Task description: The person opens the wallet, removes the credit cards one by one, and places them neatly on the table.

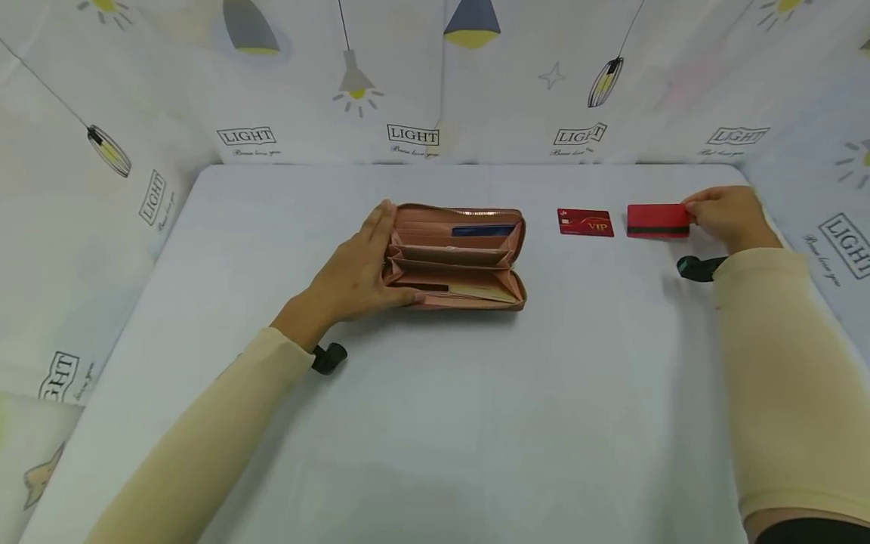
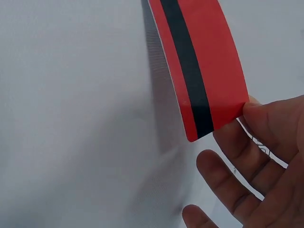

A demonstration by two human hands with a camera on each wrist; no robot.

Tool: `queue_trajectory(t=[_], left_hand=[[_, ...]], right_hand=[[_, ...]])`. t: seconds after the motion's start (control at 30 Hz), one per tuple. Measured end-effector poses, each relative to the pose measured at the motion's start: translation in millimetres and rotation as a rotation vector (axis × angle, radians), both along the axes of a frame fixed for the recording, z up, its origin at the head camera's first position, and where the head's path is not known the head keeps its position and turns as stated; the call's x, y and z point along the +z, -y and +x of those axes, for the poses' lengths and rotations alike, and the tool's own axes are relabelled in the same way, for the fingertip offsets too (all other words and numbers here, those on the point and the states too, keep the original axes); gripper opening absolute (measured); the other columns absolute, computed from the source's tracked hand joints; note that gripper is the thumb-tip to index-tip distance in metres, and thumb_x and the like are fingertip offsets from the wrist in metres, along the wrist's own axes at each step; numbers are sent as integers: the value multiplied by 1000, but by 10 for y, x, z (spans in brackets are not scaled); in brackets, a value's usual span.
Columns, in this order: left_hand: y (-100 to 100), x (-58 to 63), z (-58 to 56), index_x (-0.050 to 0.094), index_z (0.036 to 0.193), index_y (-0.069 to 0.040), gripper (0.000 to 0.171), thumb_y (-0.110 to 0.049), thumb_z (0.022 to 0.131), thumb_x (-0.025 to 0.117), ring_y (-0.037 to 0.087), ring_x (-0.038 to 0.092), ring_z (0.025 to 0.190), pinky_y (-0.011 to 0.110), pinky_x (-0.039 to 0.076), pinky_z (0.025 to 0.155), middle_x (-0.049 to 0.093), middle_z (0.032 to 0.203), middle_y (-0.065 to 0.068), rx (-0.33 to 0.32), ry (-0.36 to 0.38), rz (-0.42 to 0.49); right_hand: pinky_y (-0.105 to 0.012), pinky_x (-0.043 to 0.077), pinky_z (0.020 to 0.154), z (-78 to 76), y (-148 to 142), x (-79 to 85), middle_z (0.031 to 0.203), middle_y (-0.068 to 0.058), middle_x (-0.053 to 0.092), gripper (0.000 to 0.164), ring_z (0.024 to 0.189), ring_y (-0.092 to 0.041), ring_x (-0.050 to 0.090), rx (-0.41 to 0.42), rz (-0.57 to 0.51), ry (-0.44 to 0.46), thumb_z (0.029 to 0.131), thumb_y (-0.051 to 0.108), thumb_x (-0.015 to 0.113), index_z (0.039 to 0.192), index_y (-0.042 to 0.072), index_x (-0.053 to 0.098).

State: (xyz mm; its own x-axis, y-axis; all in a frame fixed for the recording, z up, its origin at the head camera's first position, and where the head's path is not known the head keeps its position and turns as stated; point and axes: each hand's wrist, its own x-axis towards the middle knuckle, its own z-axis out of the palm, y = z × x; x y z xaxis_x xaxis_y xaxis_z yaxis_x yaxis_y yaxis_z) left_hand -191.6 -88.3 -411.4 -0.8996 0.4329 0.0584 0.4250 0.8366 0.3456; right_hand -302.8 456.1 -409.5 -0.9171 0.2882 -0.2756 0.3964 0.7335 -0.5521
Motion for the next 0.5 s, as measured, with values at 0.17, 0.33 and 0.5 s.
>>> queue_trajectory(t=[0.17, 0.33, 0.5], left_hand=[[34, -24, 5, -18, 154, -18, 131, -85, 69, 56, 25, 11, 148, 46, 27, 114, -10, 163, 1, 0, -12, 8], [26, -41, -26, -14, 155, -15, 130, -85, 69, 56, 21, 5, 149, 45, 26, 115, -10, 163, 2, -16, -28, 18], [25, -37, -41, -11, 155, -14, 130, -84, 69, 56, 22, 7, 149, 46, 28, 114, -10, 163, 1, -23, -24, 39]], right_hand=[[-40, 36, 74, -76, 46, -90, 122, -18, 52, 52, 107, -33, 38, 50, 102, -18, 99, 41, 41, 132, 5, 57], [-39, 35, 71, -112, 96, -108, 131, -24, 49, 52, 119, -42, 33, 66, 167, -22, 99, 37, 38, 132, 3, 58], [-41, 37, 71, -119, 172, -98, 137, -26, 45, 53, 121, -45, 30, 27, 174, 29, 98, 37, 38, 135, 2, 55]])
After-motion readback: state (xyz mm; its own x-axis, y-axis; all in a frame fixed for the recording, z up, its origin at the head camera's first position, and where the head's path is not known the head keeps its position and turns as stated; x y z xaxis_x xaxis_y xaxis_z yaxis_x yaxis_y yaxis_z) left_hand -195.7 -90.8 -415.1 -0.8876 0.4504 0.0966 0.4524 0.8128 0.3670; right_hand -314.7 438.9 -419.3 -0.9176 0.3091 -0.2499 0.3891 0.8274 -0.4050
